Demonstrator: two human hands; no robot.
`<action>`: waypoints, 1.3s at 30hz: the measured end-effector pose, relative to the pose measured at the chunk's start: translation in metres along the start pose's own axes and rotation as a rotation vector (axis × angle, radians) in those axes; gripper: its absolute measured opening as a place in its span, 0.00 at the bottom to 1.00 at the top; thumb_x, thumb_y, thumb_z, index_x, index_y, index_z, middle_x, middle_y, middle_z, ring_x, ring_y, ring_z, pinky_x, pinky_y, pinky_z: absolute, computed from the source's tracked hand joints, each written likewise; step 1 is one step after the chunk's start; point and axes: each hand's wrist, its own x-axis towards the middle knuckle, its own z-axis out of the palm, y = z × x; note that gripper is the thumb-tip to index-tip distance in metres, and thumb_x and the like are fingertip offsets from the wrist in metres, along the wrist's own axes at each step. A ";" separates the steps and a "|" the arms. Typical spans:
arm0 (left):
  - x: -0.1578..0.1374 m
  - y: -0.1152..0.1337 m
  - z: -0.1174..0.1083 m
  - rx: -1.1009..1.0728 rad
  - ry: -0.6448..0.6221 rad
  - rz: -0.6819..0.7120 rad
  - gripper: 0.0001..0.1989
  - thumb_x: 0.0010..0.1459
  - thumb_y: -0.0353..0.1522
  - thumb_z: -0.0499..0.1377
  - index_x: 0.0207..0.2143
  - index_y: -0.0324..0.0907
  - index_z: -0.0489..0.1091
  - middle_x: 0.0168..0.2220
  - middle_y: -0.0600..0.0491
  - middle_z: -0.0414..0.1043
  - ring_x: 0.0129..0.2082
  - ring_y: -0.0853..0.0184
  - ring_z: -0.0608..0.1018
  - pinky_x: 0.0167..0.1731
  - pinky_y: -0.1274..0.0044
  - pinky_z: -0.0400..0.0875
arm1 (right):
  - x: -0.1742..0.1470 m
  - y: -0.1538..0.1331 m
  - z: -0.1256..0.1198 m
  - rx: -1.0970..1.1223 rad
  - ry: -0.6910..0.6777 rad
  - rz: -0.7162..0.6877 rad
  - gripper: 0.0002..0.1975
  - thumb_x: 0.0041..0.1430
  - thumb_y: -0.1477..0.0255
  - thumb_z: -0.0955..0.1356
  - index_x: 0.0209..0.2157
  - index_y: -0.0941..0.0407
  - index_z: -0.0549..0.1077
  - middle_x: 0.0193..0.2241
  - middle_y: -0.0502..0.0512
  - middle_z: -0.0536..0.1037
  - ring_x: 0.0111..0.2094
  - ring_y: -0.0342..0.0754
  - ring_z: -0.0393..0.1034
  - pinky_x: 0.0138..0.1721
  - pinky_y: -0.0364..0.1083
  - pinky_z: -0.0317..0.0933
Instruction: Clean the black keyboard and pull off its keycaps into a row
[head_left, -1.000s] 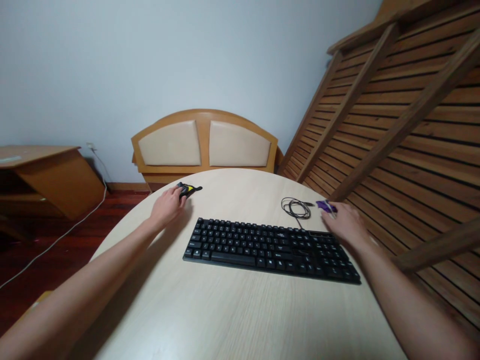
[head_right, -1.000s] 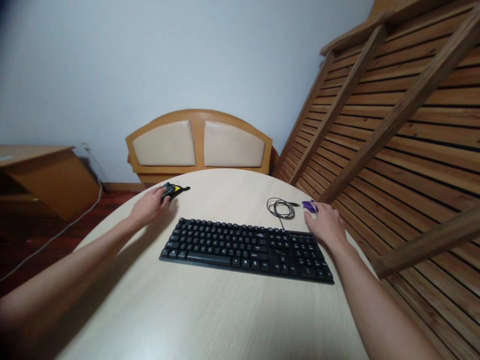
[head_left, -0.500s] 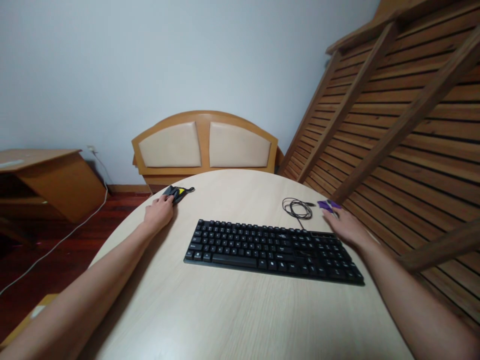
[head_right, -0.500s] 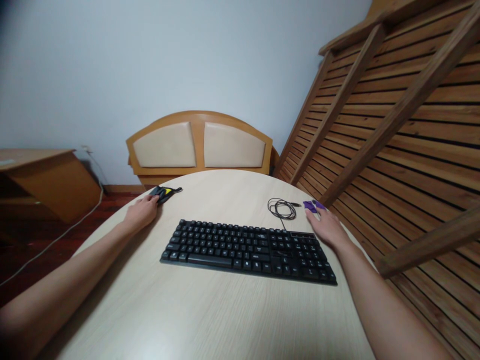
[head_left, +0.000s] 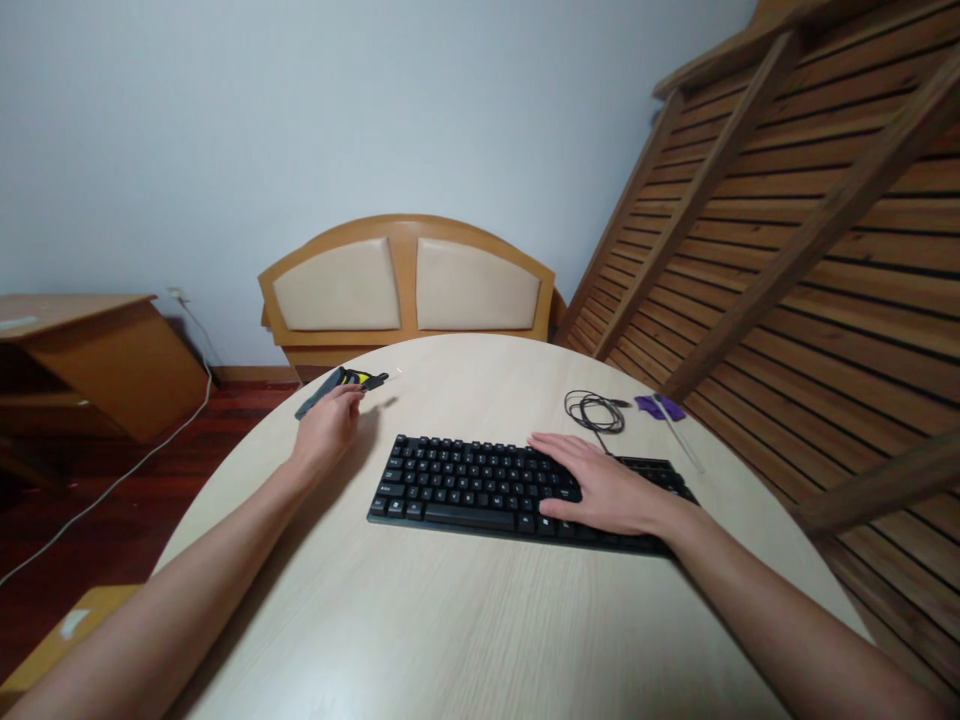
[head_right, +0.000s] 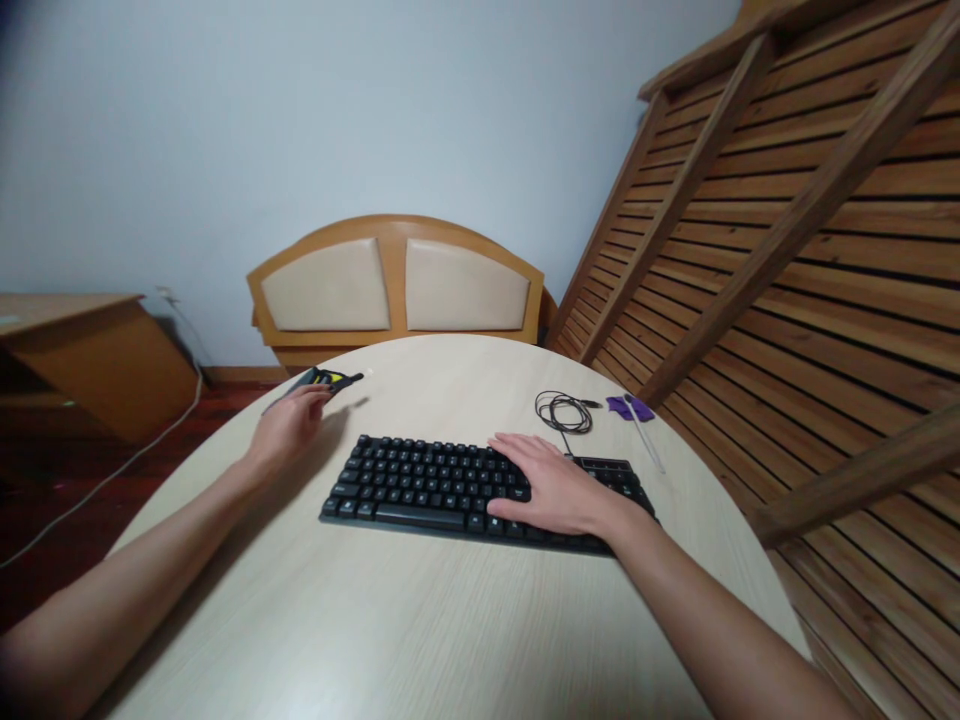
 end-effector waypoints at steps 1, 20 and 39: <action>-0.003 0.004 0.001 -0.040 -0.003 0.016 0.20 0.65 0.33 0.45 0.44 0.37 0.76 0.55 0.41 0.72 0.53 0.51 0.75 0.55 0.60 0.68 | 0.000 -0.002 0.002 0.004 -0.017 -0.008 0.42 0.54 0.48 0.69 0.65 0.52 0.60 0.65 0.61 0.62 0.63 0.63 0.57 0.64 0.64 0.48; -0.024 0.048 -0.001 -0.446 -0.282 0.179 0.20 0.64 0.44 0.51 0.39 0.41 0.78 0.50 0.45 0.78 0.48 0.56 0.79 0.45 0.66 0.76 | -0.004 0.029 -0.014 0.058 0.148 0.124 0.21 0.63 0.61 0.64 0.54 0.52 0.73 0.53 0.58 0.76 0.54 0.58 0.69 0.57 0.57 0.61; -0.038 0.069 -0.013 -0.416 -0.502 0.528 0.15 0.64 0.39 0.55 0.51 0.48 0.73 0.55 0.48 0.73 0.56 0.60 0.74 0.58 0.62 0.68 | -0.015 0.101 -0.016 0.017 0.208 0.349 0.16 0.57 0.63 0.66 0.42 0.52 0.81 0.41 0.54 0.83 0.44 0.58 0.77 0.48 0.54 0.68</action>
